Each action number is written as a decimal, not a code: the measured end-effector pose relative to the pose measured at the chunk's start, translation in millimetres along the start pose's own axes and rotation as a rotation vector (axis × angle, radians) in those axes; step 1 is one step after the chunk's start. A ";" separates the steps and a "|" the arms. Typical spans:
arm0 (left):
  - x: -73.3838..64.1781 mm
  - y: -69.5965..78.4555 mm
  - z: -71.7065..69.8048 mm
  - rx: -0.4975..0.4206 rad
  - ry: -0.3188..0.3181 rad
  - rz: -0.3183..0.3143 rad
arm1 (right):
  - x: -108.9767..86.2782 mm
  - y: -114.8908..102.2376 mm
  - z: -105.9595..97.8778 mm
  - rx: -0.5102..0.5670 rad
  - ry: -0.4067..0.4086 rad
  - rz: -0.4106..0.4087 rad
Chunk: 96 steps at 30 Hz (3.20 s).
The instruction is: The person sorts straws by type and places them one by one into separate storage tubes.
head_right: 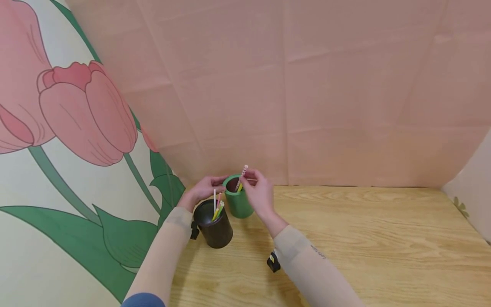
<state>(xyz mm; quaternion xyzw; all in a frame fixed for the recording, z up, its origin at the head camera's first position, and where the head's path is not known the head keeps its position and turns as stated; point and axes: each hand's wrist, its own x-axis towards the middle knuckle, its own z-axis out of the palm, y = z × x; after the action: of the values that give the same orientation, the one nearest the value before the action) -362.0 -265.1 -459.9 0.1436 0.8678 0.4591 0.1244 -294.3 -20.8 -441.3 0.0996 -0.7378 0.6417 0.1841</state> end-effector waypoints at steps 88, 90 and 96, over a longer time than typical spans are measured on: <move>-3.8 4.9 -1.0 -0.009 -0.017 0.055 | 6.4 18.7 -50.4 0.005 0.093 -0.066; -3.5 4.2 -1.0 -0.001 -0.023 0.061 | 5.5 19.5 -52.1 0.005 0.091 -0.066; -3.7 -0.7 -2.7 -0.009 -0.027 0.077 | 3.2 23.3 -59.9 -0.013 0.099 -0.080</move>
<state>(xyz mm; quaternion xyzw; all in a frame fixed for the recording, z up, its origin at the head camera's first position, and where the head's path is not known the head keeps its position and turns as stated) -359.6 -268.9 -458.8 0.1827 0.8579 0.4654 0.1188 -297.6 42.0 -454.7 0.0959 -0.7273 0.6332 0.2467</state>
